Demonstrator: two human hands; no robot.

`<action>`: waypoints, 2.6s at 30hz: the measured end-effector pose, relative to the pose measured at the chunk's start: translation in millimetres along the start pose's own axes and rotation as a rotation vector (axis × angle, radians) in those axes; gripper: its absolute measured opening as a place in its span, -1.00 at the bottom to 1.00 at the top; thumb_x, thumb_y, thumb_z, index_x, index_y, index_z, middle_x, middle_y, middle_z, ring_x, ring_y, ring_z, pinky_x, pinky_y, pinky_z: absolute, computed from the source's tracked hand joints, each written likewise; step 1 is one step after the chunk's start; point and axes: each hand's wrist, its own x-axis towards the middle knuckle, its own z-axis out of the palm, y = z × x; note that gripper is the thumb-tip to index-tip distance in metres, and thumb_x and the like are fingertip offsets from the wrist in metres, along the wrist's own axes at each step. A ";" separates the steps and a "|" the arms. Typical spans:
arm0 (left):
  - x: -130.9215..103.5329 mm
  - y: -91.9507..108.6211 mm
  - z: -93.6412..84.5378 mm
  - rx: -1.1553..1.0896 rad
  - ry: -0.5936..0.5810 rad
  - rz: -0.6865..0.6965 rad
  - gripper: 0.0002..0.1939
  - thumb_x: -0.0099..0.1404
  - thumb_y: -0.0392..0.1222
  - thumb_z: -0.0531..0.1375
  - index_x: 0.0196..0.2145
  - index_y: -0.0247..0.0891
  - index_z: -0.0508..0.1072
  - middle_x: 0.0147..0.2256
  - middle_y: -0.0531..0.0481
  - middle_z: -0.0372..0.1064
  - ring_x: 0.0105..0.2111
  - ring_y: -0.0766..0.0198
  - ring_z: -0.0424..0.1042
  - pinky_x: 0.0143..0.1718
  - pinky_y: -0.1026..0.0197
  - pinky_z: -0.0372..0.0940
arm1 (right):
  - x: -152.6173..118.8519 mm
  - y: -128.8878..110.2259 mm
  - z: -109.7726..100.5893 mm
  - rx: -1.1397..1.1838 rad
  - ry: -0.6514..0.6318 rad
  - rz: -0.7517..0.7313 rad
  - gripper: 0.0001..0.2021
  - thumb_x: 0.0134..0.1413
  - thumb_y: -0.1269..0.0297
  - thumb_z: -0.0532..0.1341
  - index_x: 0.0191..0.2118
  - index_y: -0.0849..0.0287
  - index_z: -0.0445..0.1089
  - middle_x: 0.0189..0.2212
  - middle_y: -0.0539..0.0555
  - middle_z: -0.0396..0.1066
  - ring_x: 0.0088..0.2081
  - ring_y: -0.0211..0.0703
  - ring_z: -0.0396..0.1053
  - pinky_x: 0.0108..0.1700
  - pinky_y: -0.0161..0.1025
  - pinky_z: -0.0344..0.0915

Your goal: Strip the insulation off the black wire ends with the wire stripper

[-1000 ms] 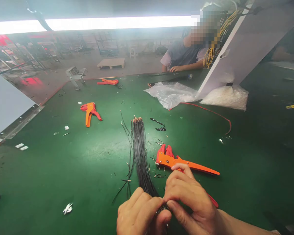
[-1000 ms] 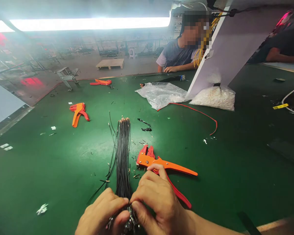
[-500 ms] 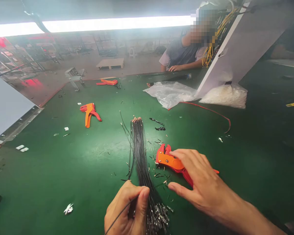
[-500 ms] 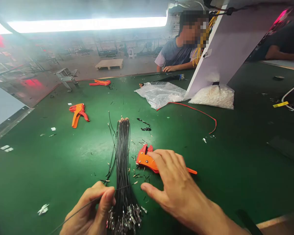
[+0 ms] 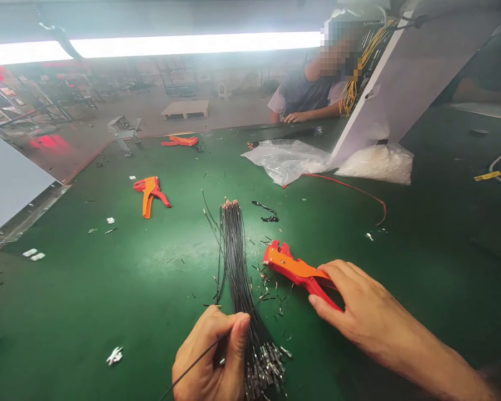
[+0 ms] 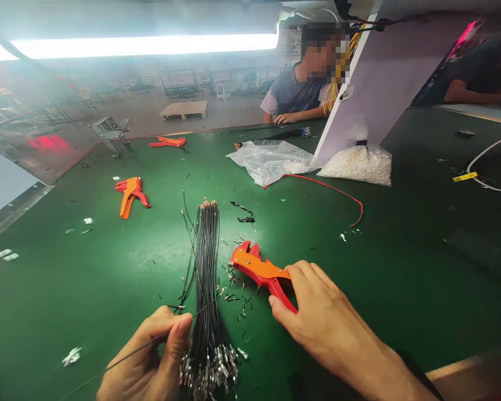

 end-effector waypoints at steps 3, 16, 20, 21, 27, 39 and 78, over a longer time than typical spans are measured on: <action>0.3 -1.0 0.9 -0.023 0.020 0.009 -0.81 0.22 -0.49 0.23 -0.31 -0.22 0.50 -0.58 0.15 0.27 -0.64 0.40 0.26 -0.65 0.35 0.20 | 11.3 -3.3 -20.4 0.523 -0.323 0.105 -0.60 0.21 -0.10 0.10 -0.20 0.16 0.42 -0.32 0.12 0.43 -0.30 0.00 0.35 -0.23 -0.03 0.27; 5.7 2.5 -2.2 0.086 -0.019 0.125 -0.83 0.24 -0.50 0.21 -0.31 -0.26 0.44 -0.57 0.12 0.32 -0.61 0.40 0.25 -0.62 0.34 0.19 | 0.9 -19.0 21.5 1.798 -0.731 0.078 -0.49 -0.10 0.36 0.31 0.07 0.29 0.42 -0.15 0.19 0.42 -0.15 0.00 0.41 0.00 0.08 0.34; 8.0 4.1 -2.5 0.107 -0.015 0.133 -0.84 0.26 -0.49 0.21 -0.32 -0.26 0.43 -0.58 0.13 0.31 -0.62 0.41 0.23 -0.63 0.35 0.17 | -5.3 -22.0 29.0 1.714 -0.801 0.050 -0.46 -0.17 0.46 0.26 0.06 0.21 0.37 -0.13 0.16 0.45 -0.11 0.01 0.45 -0.02 -0.01 0.29; 7.9 4.0 -2.8 0.107 -0.015 0.127 -0.85 0.27 -0.48 0.21 -0.32 -0.26 0.43 -0.58 0.14 0.30 -0.62 0.41 0.23 -0.63 0.35 0.18 | -7.0 -23.4 30.4 1.684 -0.807 0.001 -0.48 -0.12 0.44 0.26 0.06 0.18 0.35 -0.15 0.15 0.46 -0.12 0.02 0.46 -0.03 0.00 0.29; 5.1 2.0 -3.0 0.034 -0.048 0.085 -0.83 0.27 -0.49 0.18 -0.29 -0.25 0.43 -0.55 0.11 0.33 -0.59 0.39 0.26 -0.61 0.32 0.19 | -17.9 -37.3 19.3 1.554 -0.771 -0.128 -0.62 0.04 0.15 0.27 -0.03 0.16 0.34 -0.26 0.12 0.40 -0.23 -0.02 0.37 -0.11 -0.05 0.27; 6.5 11.0 2.3 -0.083 0.011 0.042 -0.78 0.24 -0.53 0.15 -0.36 -0.22 0.41 -0.60 0.13 0.22 -0.60 0.37 0.21 -0.62 0.30 0.12 | -14.9 -50.8 17.4 1.465 -0.916 -0.077 -0.56 -0.11 -0.08 0.28 -0.23 0.19 0.33 -0.38 0.10 0.29 -0.35 -0.13 0.21 -0.18 -0.12 0.26; -3.1 18.9 19.4 0.024 0.073 0.043 -0.72 0.41 -0.27 0.11 -0.49 -0.18 0.36 -0.69 0.12 0.18 -0.66 0.34 0.16 -0.62 0.24 0.04 | -18.4 -52.1 34.6 1.489 -0.792 -0.218 -0.62 0.09 -0.04 0.23 -0.22 0.23 0.30 -0.53 -0.06 0.21 -0.55 -0.35 0.10 -0.52 -0.40 0.03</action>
